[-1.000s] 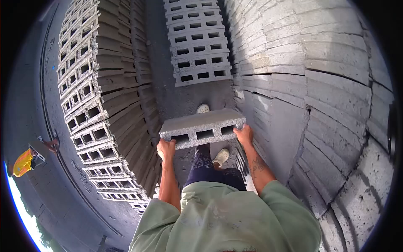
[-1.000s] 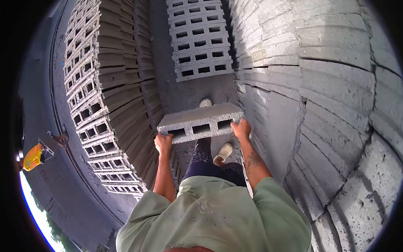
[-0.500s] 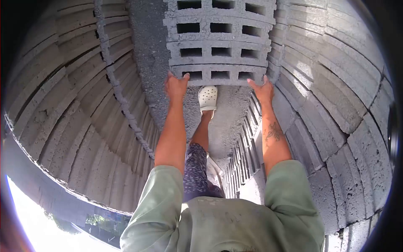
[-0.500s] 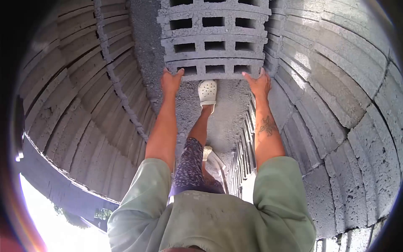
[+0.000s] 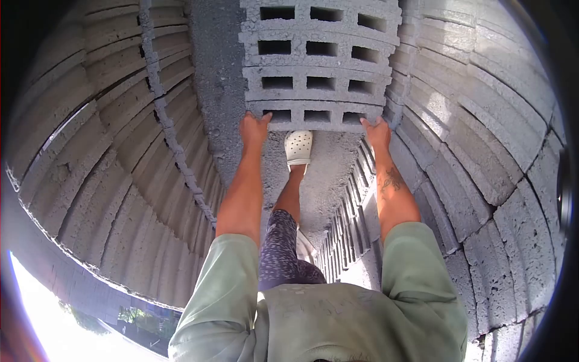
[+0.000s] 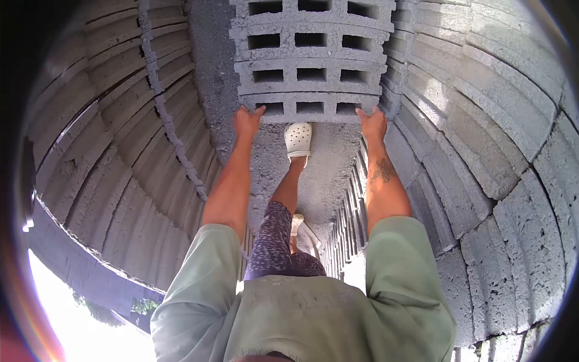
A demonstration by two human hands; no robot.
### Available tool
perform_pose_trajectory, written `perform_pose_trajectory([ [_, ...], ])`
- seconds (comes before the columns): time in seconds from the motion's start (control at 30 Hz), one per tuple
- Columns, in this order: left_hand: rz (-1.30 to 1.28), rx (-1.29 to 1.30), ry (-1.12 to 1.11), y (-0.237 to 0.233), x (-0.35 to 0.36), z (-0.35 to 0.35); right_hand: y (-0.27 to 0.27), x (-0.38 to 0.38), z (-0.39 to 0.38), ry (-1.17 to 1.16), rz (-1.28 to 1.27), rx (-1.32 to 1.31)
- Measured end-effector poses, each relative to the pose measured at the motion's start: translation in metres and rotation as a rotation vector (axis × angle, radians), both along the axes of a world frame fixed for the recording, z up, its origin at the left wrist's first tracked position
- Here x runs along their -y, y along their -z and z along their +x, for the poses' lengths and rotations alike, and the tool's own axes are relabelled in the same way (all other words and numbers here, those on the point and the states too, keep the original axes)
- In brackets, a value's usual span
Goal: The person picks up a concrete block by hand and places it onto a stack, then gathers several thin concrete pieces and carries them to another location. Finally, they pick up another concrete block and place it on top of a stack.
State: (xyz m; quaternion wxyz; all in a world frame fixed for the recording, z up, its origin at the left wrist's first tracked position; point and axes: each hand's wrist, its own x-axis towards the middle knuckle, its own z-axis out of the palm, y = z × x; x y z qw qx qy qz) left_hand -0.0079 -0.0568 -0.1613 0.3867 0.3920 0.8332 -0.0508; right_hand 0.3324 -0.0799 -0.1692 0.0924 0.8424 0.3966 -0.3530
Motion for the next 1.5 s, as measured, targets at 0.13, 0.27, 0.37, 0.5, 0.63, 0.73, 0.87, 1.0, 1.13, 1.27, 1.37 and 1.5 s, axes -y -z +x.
perform_pose_trajectory([
  [0.13, 0.269, -0.031, 0.016, -0.036, 0.065, -0.024, -0.056, 0.025, -0.013, 0.018, 0.099, -0.111],
  [0.27, -0.047, 0.181, 0.094, -0.131, 0.183, -0.056, -0.13, 0.173, -0.033, 0.254, -0.165, -0.413],
  [0.37, -0.33, 0.008, 0.086, -0.215, 0.261, -0.055, -0.195, 0.293, -0.04, 0.209, -0.381, -0.626],
  [0.5, -0.262, 0.1, 0.227, -0.261, 0.336, -0.059, -0.275, 0.355, -0.02, -0.659, 0.089, -0.719],
  [0.63, 0.109, 0.244, 0.614, -0.319, 0.319, -0.047, -0.309, 0.326, 0.002, -0.068, 0.095, -0.473],
  [0.73, 0.637, 0.192, 0.446, -0.349, 0.302, -0.034, -0.337, 0.29, 0.023, 0.06, 0.307, -0.48],
  [0.87, 0.743, 0.073, 0.443, -0.362, 0.312, -0.043, -0.371, 0.268, 0.034, 0.197, 0.481, -0.568],
  [1.0, 0.49, 0.15, 0.205, -0.411, 0.348, -0.058, -0.388, 0.294, 0.021, 0.104, 0.504, -0.566],
  [1.13, 0.481, 0.138, 0.327, -0.388, 0.411, -0.1, -0.352, 0.357, 0.007, -0.03, 0.432, -0.577],
  [1.27, 0.106, 0.034, 0.116, -0.415, 0.464, -0.115, -0.359, 0.415, -0.012, -0.271, 0.342, -0.562],
  [1.37, 0.091, -0.069, 0.22, -0.441, 0.474, -0.127, -0.336, 0.453, -0.016, -0.17, 0.282, -0.638],
  [1.5, -0.078, -0.025, 0.727, -0.39, 0.438, -0.171, -0.359, 0.489, -0.028, -0.053, 0.323, -0.455],
])
